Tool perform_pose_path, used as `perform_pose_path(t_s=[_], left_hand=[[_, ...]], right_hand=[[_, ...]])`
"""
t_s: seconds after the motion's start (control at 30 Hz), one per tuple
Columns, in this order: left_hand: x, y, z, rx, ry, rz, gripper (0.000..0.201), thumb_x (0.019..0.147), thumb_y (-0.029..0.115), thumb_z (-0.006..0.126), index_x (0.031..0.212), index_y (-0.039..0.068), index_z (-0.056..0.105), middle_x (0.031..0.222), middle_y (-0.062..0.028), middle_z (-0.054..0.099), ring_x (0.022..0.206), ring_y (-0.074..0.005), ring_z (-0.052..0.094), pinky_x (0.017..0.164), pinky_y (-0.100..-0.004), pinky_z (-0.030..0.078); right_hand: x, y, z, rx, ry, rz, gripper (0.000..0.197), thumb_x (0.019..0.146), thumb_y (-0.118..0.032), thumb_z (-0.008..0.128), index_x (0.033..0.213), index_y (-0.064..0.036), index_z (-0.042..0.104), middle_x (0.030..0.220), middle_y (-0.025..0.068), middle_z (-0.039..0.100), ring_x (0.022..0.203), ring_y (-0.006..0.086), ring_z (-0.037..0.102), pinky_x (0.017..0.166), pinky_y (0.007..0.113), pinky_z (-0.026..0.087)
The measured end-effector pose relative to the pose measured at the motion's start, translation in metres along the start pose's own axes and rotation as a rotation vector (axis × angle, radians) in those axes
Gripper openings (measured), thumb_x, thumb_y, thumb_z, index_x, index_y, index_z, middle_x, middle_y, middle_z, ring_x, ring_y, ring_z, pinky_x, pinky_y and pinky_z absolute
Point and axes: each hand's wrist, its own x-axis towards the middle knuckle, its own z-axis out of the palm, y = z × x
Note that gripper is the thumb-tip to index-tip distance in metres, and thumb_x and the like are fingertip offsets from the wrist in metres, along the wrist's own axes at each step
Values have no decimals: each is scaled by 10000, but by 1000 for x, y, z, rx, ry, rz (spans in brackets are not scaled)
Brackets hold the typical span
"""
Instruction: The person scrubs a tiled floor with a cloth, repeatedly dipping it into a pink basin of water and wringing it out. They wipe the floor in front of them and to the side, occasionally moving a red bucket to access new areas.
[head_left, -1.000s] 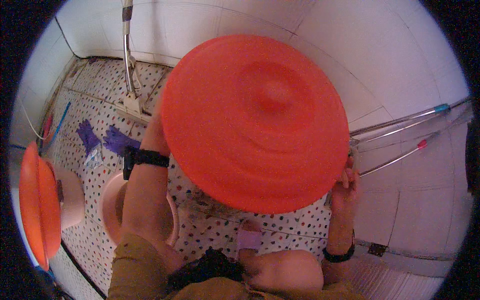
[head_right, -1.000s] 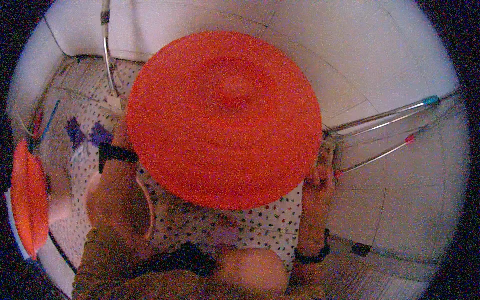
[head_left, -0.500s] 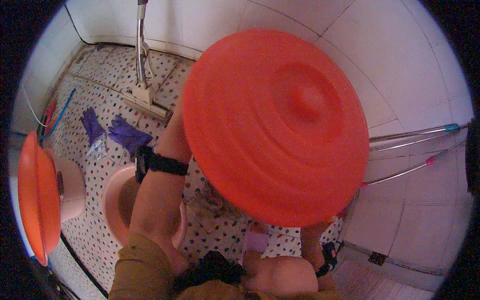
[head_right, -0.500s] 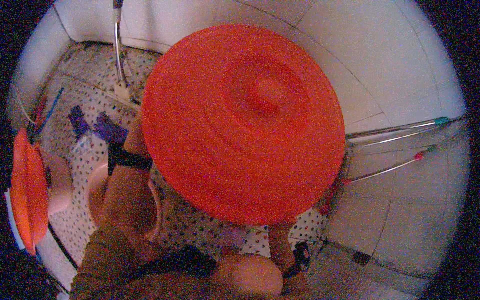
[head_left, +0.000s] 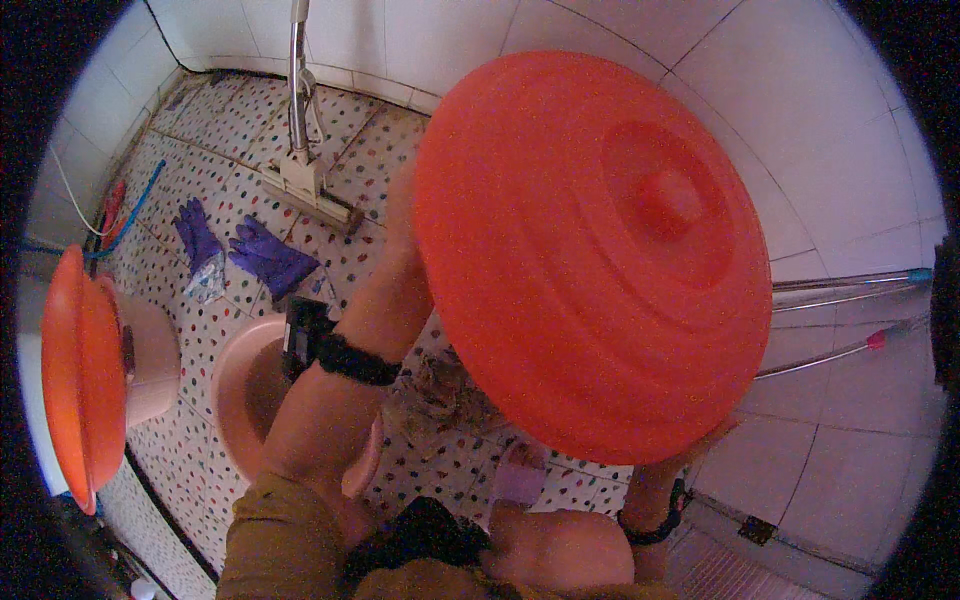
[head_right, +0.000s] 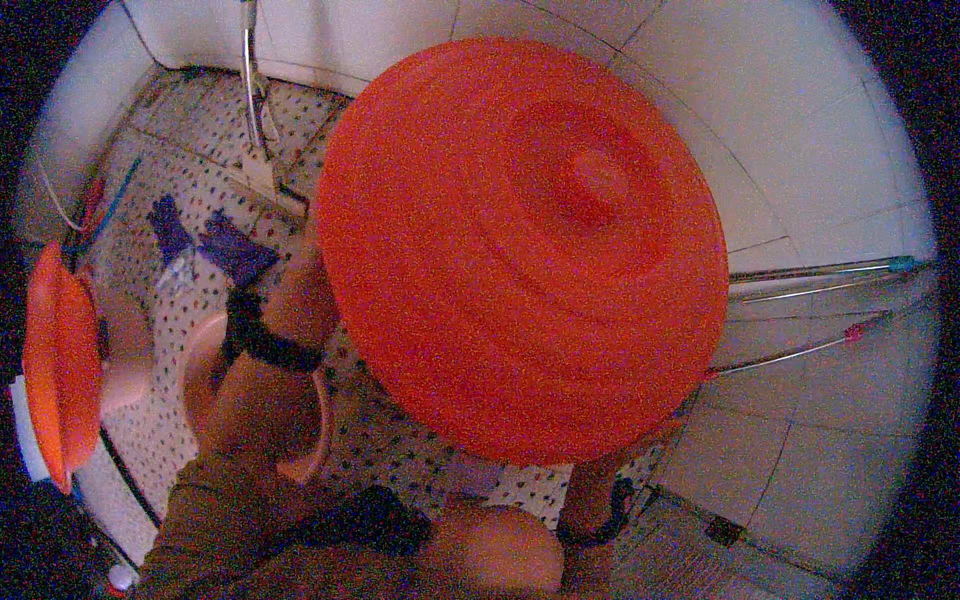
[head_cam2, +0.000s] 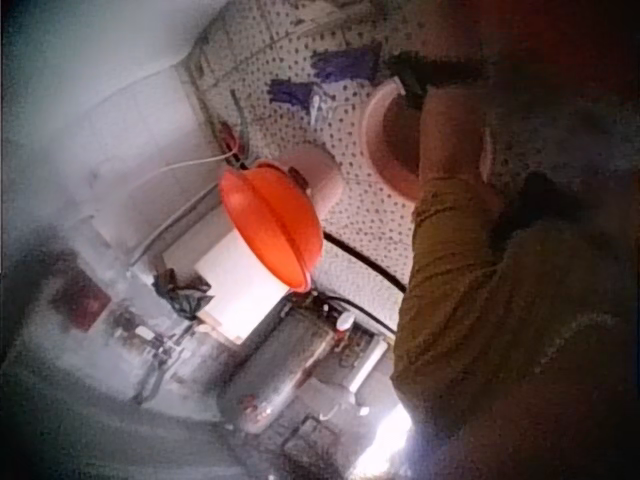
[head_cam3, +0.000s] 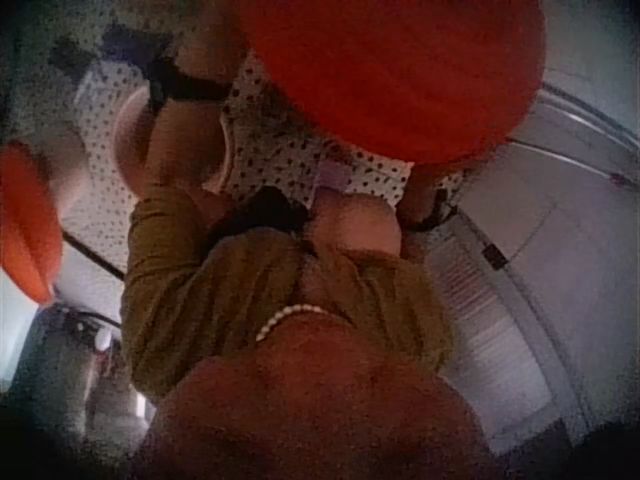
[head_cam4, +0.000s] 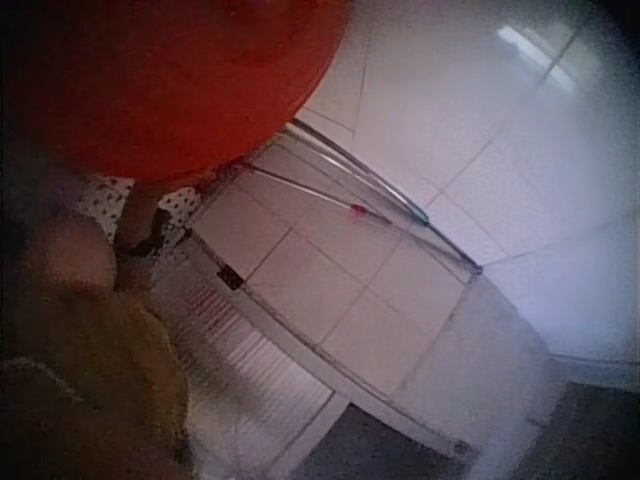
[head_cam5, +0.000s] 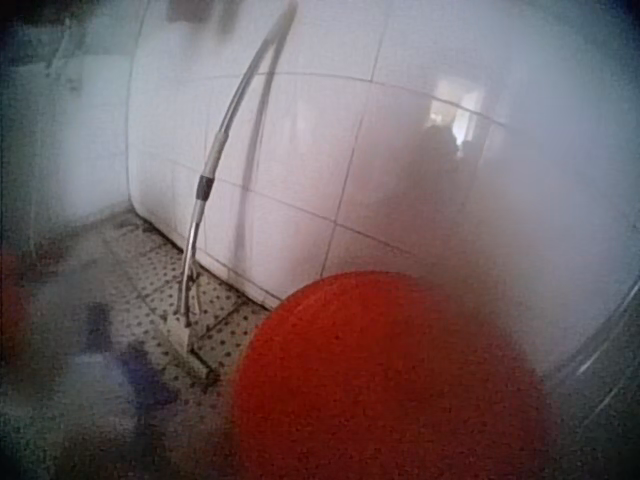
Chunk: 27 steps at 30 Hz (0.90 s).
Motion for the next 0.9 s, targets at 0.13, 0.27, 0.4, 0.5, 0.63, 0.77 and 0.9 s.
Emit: perform_pose_path(t_s=[0.13,0.27,0.4,0.5,0.63,0.77,0.9], left_hand=[[-17,3,15,86,31,-32,223,1064,224,497,1131,62,635,1097,-64,680,965,-234,663,772,-418,522],[-29,7,43,49,237,-122,190,1047,190,476,1050,64,619,1013,-61,661,891,-241,653,730,-418,519],[-34,6,74,-359,544,-194,186,1017,181,453,989,60,592,960,-63,631,832,-251,635,706,-426,517],[-43,8,81,-354,506,-224,169,999,179,436,1036,54,544,1014,-90,620,868,-261,642,740,-452,528],[-61,10,91,-170,376,-203,220,1005,174,432,1169,36,477,1118,-137,602,950,-269,642,809,-463,543],[-82,-3,132,-399,553,-245,323,1031,203,440,1296,18,430,1249,-163,569,1059,-262,617,892,-439,533],[-95,-18,145,-333,624,-339,359,1057,244,430,1355,43,437,1320,-151,558,1147,-265,596,985,-428,505]], right_hand=[[16,-13,13,36,-36,-46,676,1047,-522,488,1552,-83,396,1601,99,432,1448,300,441,1199,488,349],[29,-24,18,52,-91,-52,675,1049,-523,479,1555,-85,393,1602,101,429,1449,304,438,1201,491,346],[34,-34,16,62,-140,-39,674,1052,-525,469,1559,-87,389,1604,104,427,1451,308,436,1203,494,342],[40,-41,15,58,-169,-25,674,1055,-526,462,1561,-88,387,1605,106,425,1452,311,434,1205,496,339],[56,-51,12,72,-225,-24,673,1057,-527,453,1564,-90,384,1607,108,422,1453,316,432,1207,499,336],[71,-60,8,81,-283,-10,672,1060,-528,444,1567,-92,380,1608,111,419,1455,320,429,1209,502,332],[80,-67,8,90,-329,2,671,1063,-530,434,1570,-94,377,1610,114,416,1457,324,427,1211,505,328]])
